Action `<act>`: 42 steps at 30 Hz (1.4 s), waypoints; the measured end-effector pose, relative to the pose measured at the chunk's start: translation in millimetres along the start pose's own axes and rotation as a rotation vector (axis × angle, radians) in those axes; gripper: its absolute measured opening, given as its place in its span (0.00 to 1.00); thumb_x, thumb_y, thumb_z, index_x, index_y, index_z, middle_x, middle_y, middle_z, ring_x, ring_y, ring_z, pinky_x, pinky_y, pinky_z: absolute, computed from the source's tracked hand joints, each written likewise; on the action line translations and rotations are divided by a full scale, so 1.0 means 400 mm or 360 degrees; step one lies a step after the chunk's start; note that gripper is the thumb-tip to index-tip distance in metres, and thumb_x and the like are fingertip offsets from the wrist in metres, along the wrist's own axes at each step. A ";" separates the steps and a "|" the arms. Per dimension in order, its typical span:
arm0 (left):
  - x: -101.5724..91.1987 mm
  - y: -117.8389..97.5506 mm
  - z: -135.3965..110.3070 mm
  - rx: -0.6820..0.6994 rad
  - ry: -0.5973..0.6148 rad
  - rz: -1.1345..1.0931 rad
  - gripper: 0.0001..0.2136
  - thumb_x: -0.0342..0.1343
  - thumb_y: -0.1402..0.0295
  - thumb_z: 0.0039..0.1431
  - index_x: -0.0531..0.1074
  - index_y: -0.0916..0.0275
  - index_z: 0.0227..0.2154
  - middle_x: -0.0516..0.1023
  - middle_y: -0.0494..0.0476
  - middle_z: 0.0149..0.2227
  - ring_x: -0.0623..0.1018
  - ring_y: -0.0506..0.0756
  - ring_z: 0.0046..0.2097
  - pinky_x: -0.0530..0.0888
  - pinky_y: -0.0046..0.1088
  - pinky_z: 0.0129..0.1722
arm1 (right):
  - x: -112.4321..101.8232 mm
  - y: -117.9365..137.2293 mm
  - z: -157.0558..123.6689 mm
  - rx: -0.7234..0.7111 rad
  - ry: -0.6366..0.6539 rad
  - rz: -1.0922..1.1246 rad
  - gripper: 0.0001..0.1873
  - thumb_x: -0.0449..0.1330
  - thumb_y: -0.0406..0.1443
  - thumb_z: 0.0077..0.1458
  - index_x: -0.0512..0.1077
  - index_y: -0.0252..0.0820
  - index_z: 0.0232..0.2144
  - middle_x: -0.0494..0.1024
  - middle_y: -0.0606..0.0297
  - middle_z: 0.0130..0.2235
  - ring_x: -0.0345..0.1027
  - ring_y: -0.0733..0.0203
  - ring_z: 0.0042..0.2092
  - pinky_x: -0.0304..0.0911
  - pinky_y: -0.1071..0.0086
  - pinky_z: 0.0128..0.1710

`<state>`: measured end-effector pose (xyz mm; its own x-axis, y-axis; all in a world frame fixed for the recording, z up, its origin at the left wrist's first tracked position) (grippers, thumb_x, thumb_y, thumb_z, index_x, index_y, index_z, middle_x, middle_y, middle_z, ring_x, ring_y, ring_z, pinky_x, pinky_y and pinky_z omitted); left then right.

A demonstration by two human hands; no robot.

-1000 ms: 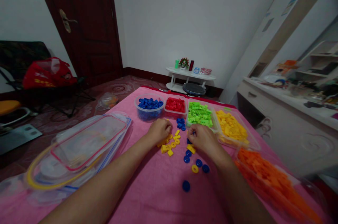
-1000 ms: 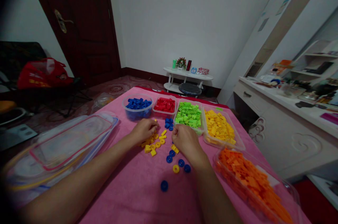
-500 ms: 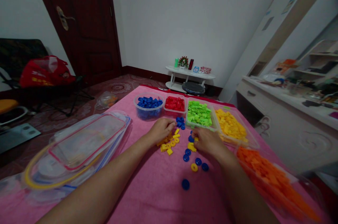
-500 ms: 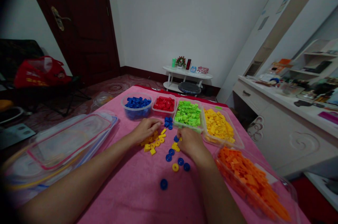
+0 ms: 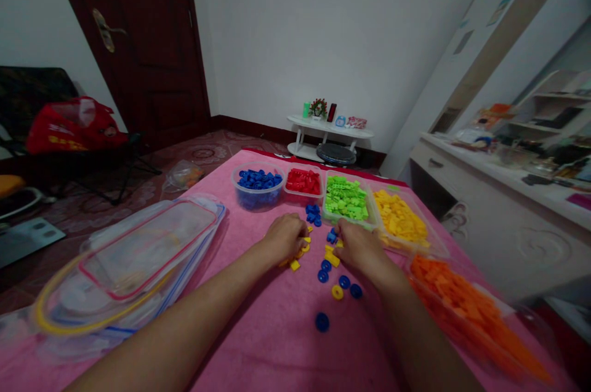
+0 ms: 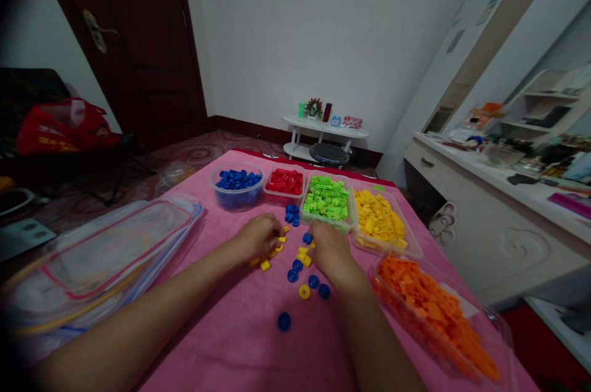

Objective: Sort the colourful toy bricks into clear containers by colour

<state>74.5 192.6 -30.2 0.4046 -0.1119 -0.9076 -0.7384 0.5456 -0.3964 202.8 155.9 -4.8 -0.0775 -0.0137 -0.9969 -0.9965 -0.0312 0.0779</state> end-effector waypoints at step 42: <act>-0.052 -0.030 0.009 -0.0102 -0.0248 -0.1819 0.15 0.62 0.61 0.46 0.78 0.68 0.33 0.79 0.56 0.31 0.73 0.50 0.30 0.68 0.25 0.33 | -0.102 -0.012 0.008 0.0007 -0.0478 0.1726 0.15 0.58 0.45 0.49 0.70 0.38 0.30 0.71 0.68 0.22 0.65 0.65 0.22 0.62 0.72 0.21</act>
<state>76.9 191.2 -6.0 0.9134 -0.4068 0.0104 0.0774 0.1484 -0.9859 210.5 159.8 35.6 -0.9072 0.2097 -0.3646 -0.3977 -0.1455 0.9059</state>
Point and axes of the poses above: each hand's wrist, its own z-axis towards the middle knuckle, its own x-axis out of the palm, y = z × x, the point moved 10 cm from there along z, towards the middle knuckle
